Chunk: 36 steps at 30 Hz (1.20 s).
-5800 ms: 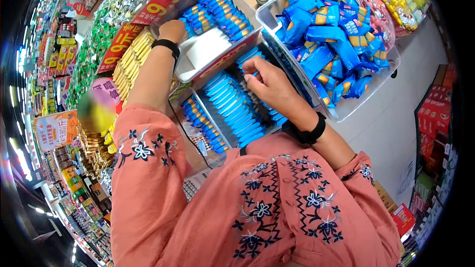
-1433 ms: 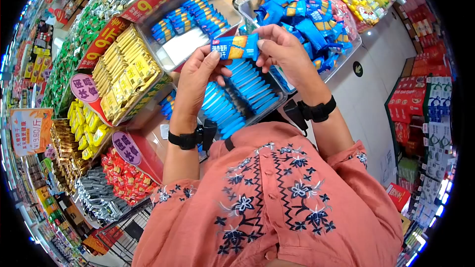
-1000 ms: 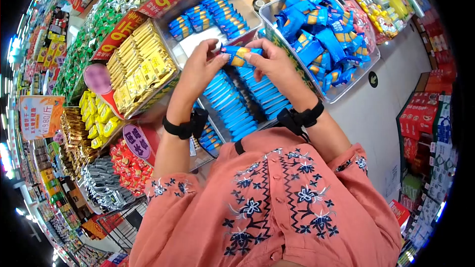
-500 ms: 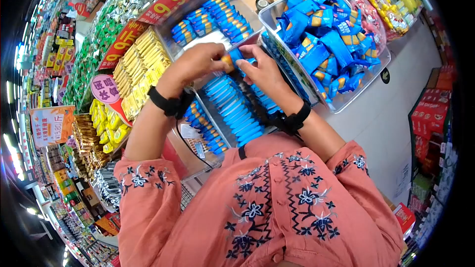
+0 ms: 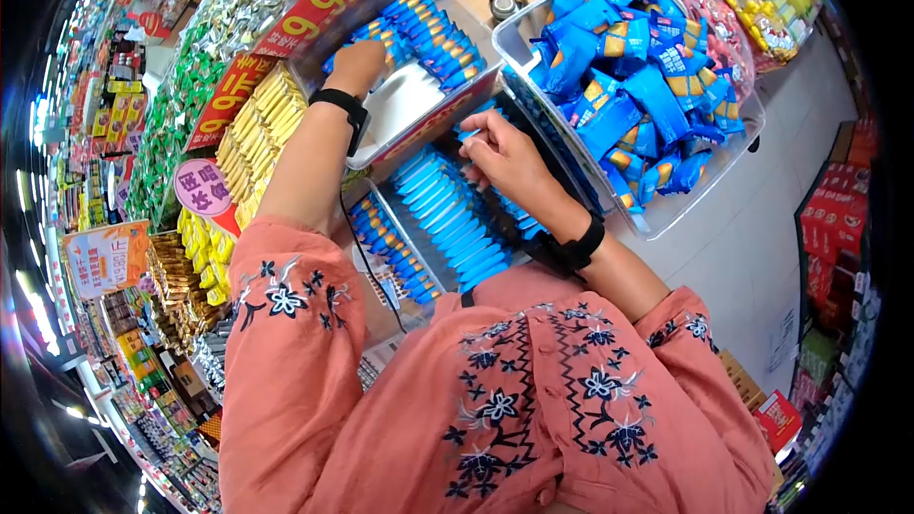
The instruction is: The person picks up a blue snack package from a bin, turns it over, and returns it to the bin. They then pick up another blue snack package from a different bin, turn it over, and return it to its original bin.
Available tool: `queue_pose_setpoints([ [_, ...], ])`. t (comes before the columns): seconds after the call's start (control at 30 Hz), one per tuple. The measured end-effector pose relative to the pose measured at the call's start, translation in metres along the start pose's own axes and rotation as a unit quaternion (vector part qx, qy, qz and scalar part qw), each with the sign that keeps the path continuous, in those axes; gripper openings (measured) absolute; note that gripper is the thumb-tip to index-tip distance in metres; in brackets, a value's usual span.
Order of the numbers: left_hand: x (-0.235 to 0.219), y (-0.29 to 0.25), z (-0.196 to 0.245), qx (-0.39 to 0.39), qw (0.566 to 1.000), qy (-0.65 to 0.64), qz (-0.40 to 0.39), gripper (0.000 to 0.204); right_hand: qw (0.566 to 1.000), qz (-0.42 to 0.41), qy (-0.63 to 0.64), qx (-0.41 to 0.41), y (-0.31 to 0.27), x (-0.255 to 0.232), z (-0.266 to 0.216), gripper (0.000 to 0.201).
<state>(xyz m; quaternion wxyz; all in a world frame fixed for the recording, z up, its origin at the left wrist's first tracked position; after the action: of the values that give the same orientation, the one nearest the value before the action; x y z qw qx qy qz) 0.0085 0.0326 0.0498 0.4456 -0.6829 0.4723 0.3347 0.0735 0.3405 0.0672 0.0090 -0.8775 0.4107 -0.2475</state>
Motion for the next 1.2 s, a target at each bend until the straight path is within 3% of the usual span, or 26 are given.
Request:
queue_pose_setpoints([
  [0.37, 0.045, 0.024, 0.003, 0.038, 0.996, 0.004, 0.079, 0.014, 0.999, -0.03, -0.021, 0.041, 0.005, -0.007, 0.011, 0.027],
  [0.6, 0.045, 0.024, 0.008, 0.047, 0.989, -0.026, 0.141, 0.012, 0.999, -0.006, 0.007, 0.041, 0.006, -0.008, 0.011, 0.024],
  [0.93, 0.035, 0.024, 0.01, 0.018, 0.988, -0.079, 0.128, 0.019, 0.999, -0.027, 0.002, 0.041, 0.001, -0.004, 0.008, 0.019],
  [1.0, 0.02, 0.024, -0.002, 0.019, 0.986, -0.12, 0.114, 0.026, 0.998, -0.036, -0.014, 0.039, -0.002, -0.002, 0.003, 0.019],
  [1.07, -0.006, 0.025, -0.022, -0.014, 0.973, -0.148, 0.178, 0.031, 0.997, -0.049, -0.034, 0.039, -0.007, 0.0, -0.003, 0.019],
  [1.1, -0.041, 0.014, -0.027, -0.045, 0.97, -0.199, 0.135, 0.032, 0.997, -0.06, -0.039, 0.041, -0.012, 0.003, -0.008, 0.019],
  [1.2, -0.137, -0.044, -0.03, -0.094, 0.922, -0.331, 0.179, 0.036, 0.993, -0.093, -0.055, 0.039, -0.024, 0.012, -0.025, 0.02],
])
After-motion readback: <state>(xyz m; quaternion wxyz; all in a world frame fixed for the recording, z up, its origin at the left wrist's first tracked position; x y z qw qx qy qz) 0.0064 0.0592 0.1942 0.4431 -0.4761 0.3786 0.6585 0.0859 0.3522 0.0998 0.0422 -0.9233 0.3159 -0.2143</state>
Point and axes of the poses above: each hand's wrist, its own y-axis towards the middle knuckle, its own x-axis out of the palm, z = x × y, the point moved 2 cm from there along y, towards the middle knuckle, and after that the axes turned 15 degrees about y, right-handed, at the moved point
